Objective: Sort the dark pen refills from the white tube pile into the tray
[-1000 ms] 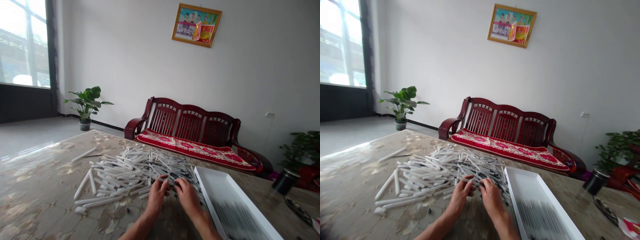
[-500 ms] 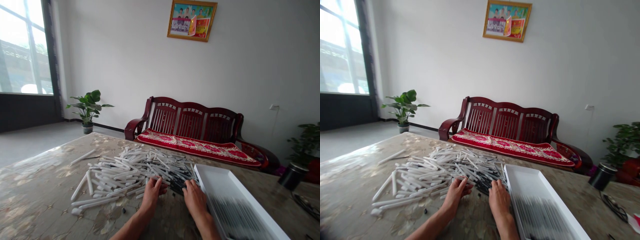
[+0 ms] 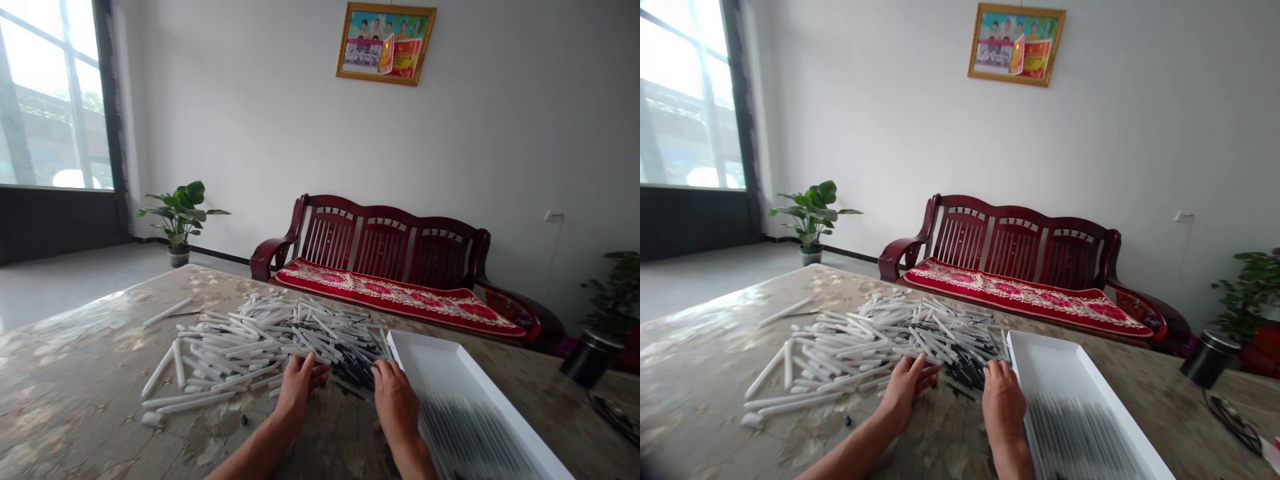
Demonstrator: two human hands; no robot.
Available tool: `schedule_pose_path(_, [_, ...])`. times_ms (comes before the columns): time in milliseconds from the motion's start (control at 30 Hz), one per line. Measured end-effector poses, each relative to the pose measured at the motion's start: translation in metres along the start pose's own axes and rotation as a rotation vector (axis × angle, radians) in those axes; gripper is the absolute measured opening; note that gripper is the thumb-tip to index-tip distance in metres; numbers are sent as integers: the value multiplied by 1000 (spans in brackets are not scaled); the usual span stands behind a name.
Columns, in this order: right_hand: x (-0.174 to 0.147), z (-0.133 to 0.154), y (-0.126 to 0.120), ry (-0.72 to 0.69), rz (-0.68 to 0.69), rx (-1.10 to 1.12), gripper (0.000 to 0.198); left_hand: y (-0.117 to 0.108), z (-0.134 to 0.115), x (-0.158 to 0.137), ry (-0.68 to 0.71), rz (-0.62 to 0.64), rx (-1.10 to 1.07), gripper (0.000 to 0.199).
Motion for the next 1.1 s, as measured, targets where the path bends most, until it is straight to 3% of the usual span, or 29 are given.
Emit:
schedule_pose_path(133, [-2,7,0,-163,-101,261,32,-2,-5,-1,6,-65,-101,18])
schedule_pose_path(367, [-2,16,10,-291,-11,405,37,-4,-14,-1,15,-121,-222,18])
schedule_pose_path(833, [-8,25,-1,-277,-58,373,39,0,-16,-2,-5,-94,-148,16])
schedule_pose_path(967, [-10,27,-8,-286,-96,310,37,3,-19,1,52,9,30,25])
schedule_pose_path(1100, [-11,29,-8,-280,-96,381,34,10,-10,-1,-7,86,110,34])
Point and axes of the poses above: each hand's wrist, its own x-axis towards the middle knuckle, its own y-axis out of the palm, z = x × y, the point moved 7 cm from there along x, towards the middle knuckle, and after that the axes turned 15 degrees about z, right-handed, at the moved point
